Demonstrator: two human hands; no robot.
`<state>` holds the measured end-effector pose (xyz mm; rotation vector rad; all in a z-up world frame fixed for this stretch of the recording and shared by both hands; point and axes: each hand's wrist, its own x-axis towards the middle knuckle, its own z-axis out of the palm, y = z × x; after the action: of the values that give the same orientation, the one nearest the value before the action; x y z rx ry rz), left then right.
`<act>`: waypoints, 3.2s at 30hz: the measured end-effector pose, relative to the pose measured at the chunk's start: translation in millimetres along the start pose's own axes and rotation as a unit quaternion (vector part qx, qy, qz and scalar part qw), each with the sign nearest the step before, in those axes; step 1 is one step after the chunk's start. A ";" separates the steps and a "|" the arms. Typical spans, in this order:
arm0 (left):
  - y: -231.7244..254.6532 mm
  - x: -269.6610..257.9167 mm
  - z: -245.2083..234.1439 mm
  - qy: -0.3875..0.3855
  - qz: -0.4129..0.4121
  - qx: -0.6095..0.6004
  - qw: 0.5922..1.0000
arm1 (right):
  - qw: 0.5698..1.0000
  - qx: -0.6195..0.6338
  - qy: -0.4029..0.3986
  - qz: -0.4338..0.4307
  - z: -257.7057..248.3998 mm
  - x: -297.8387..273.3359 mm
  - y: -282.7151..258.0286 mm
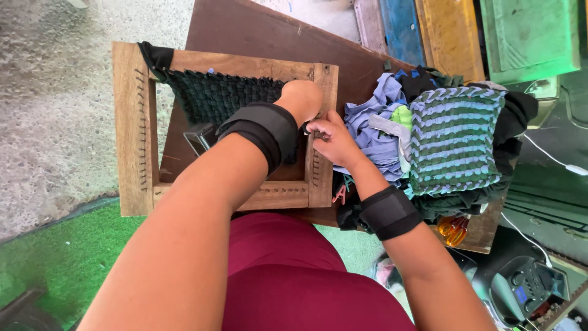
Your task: The person is using a wooden loom to weave a rug, securing the edges with plastic clips.
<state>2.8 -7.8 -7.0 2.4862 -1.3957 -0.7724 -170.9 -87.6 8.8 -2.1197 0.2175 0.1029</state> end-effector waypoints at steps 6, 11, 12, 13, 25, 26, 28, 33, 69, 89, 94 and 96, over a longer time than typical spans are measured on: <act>-9.6 -0.5 -13.5 -0.023 -0.076 -0.097 0.992 | 1.000 0.011 -0.002 0.010 -0.5 0.4 3.0; -1.7 -7.6 -27.9 -0.067 -0.077 -0.116 0.988 | 1.000 0.014 -0.001 0.015 -0.8 -0.8 -0.8; -1.0 -6.8 -29.3 -0.081 -0.073 -0.111 0.988 | 1.000 0.012 0.001 0.010 -0.3 -0.7 2.0; -3.7 -0.1 -22.5 -0.079 -0.072 -0.110 0.988 | 1.000 0.011 0.002 0.009 -1.7 0.6 -1.8; -44.6 -10.3 7.0 -0.027 0.129 -0.167 0.977 | 0.994 0.028 0.108 0.021 1.4 10.3 6.1; -43.7 -15.4 4.7 -0.024 0.140 -0.171 0.975 | 0.991 0.006 0.129 0.018 -1.1 12.5 2.3; -40.0 -22.4 1.3 -0.019 0.154 -0.172 0.973 | 0.988 -0.017 0.153 0.013 -4.9 16.3 -10.2; -33.4 -17.9 6.0 -0.028 0.098 -0.128 0.987 | 0.972 -0.122 0.188 -0.077 -11.9 21.7 -38.0; -49.6 -40.7 -1.8 0.087 0.055 -0.228 0.968 | 0.923 -0.224 0.266 -0.163 -6.5 33.2 -65.6; -17.5 -56.9 -18.6 0.126 0.121 -0.056 0.983 | 0.979 -0.114 0.163 -0.040 12.1 6.8 -28.7; -3.7 -37.1 -17.7 0.058 0.071 0.035 0.995 | 0.984 -0.106 0.143 -0.021 8.0 10.1 -23.4; -3.7 -24.4 -15.9 0.009 0.023 0.037 0.999 | 0.988 -0.082 0.131 -0.032 7.5 10.8 -16.8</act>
<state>3.6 13.2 13.4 2.4992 -1.4948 -0.6990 -156.9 -73.8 17.0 -2.3001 0.3043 -0.2027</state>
